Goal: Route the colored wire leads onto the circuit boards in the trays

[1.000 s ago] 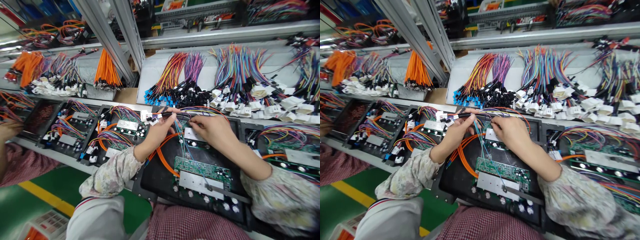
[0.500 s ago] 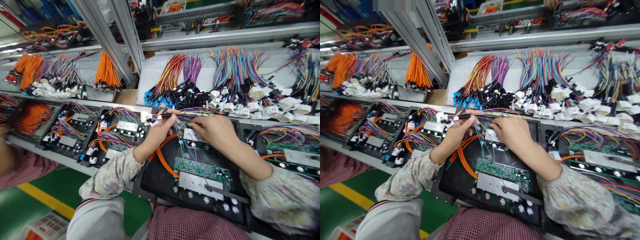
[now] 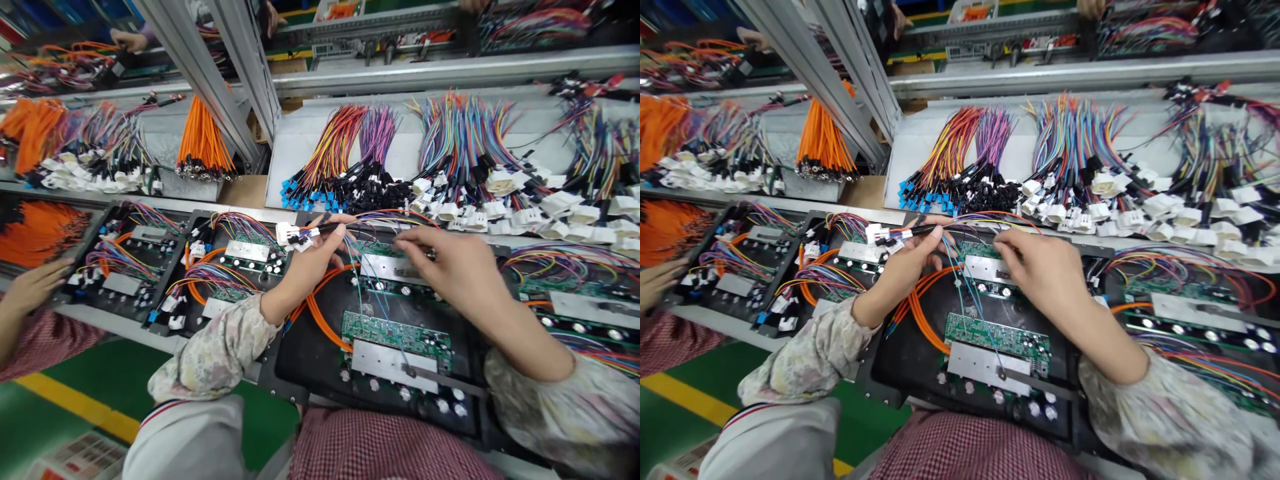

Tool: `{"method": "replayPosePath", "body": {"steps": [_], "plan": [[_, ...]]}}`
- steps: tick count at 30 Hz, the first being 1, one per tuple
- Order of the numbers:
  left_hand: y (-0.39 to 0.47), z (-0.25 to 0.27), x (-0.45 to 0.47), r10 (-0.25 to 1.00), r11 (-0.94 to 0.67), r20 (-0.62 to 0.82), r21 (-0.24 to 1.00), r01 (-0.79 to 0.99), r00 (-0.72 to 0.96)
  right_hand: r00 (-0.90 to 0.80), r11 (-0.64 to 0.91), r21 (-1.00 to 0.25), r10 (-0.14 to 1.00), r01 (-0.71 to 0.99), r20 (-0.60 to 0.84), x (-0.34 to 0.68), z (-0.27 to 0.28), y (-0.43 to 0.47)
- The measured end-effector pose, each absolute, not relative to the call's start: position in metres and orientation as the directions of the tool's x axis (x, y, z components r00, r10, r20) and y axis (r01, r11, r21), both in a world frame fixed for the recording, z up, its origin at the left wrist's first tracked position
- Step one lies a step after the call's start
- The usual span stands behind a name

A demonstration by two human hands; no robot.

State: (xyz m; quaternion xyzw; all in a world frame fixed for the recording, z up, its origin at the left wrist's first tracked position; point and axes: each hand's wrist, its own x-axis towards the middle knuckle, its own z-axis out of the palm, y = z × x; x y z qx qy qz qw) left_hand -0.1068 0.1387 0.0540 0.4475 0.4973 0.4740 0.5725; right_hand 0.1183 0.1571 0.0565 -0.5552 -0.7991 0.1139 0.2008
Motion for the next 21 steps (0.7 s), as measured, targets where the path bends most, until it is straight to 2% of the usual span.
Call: {"method": "replayPosePath", "body": {"steps": [4, 11, 16, 19, 21], "plan": [[0.139, 0.055, -0.106, 0.988, 0.150, -0.146, 0.984, -0.092, 0.050, -0.338, 0.355, -0.374, 0.934, 0.857, 0.114, 0.112, 0.041, 0.164], [0.139, 0.055, -0.106, 0.987, 0.158, -0.156, 0.985, -0.072, 0.043, -0.354, 0.366, -0.344, 0.930, 0.865, 0.099, 0.110, 0.039, 0.168], [0.139, 0.055, -0.106, 0.988, 0.152, -0.151, 0.987, -0.051, 0.026, -0.305, 0.321, -0.226, 0.947, 0.920, 0.102, 0.109, 0.055, 0.159], [0.140, 0.054, -0.106, 0.986, 0.165, -0.164, 0.985, -0.044, 0.018, -0.252, 0.298, -0.287, 0.949, 0.910, 0.187, 0.107, 0.070, 0.143], [0.140, 0.052, -0.106, 0.984, 0.177, -0.176, 0.983, -0.058, 0.022, -0.329, 0.365, -0.348, 0.931, 0.863, 0.162, 0.105, 0.075, 0.135]]}}
